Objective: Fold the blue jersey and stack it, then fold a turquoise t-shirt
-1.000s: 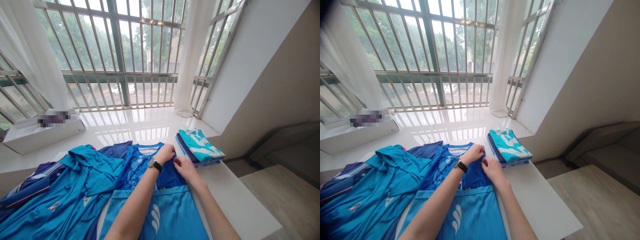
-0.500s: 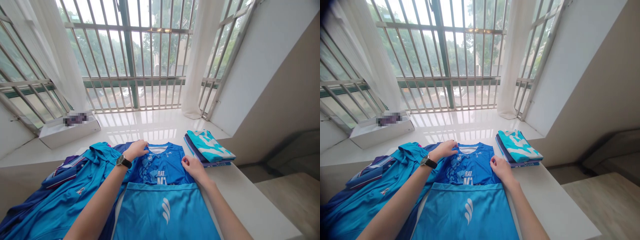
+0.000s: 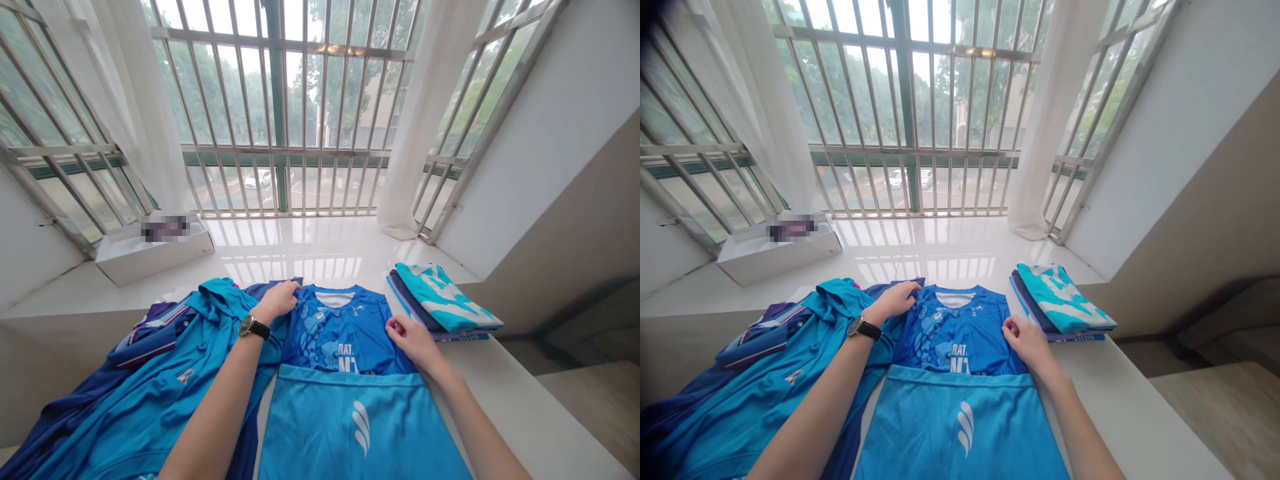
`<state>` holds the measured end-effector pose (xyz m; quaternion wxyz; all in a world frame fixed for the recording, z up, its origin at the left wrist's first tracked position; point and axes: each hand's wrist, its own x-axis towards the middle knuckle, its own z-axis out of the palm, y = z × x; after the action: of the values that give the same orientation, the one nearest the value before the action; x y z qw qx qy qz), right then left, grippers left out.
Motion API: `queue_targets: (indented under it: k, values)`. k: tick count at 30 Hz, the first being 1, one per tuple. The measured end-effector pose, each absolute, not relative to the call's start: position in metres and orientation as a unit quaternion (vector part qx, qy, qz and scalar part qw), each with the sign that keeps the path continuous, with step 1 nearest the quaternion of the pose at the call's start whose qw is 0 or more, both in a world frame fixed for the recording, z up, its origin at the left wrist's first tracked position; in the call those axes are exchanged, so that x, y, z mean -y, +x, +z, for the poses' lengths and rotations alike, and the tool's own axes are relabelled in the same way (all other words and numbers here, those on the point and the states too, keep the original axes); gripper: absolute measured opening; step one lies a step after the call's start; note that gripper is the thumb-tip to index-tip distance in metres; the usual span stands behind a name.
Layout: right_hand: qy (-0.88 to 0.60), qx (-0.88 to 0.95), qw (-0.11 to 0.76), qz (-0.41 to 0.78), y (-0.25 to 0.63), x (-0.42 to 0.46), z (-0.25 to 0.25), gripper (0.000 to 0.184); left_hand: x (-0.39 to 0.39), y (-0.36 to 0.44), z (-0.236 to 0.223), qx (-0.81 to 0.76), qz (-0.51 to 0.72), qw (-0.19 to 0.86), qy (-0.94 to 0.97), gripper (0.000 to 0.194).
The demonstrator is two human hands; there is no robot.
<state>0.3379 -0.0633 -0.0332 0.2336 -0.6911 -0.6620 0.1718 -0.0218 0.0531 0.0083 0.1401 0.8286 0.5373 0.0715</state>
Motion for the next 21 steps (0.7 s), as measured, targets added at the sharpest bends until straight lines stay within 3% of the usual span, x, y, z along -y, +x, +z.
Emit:
queue_targets:
  k: [3,10,21]
  values:
    - [-0.694,0.658,0.237,0.169,0.337,0.064,-0.032,0.023,-0.054,-0.025,0.006,-0.548,0.082,0.135,0.821,0.031]
    - [-0.693,0.657,0.239,0.174,0.336,0.064,-0.031,0.024,-0.046,-0.017,0.010,-0.579,0.061,0.141,0.801,0.044]
    - [-0.692,0.658,0.241,0.173,0.336,0.064,-0.030,0.025,-0.057,-0.019,0.003,-0.588,0.109,0.167,0.784,0.026]
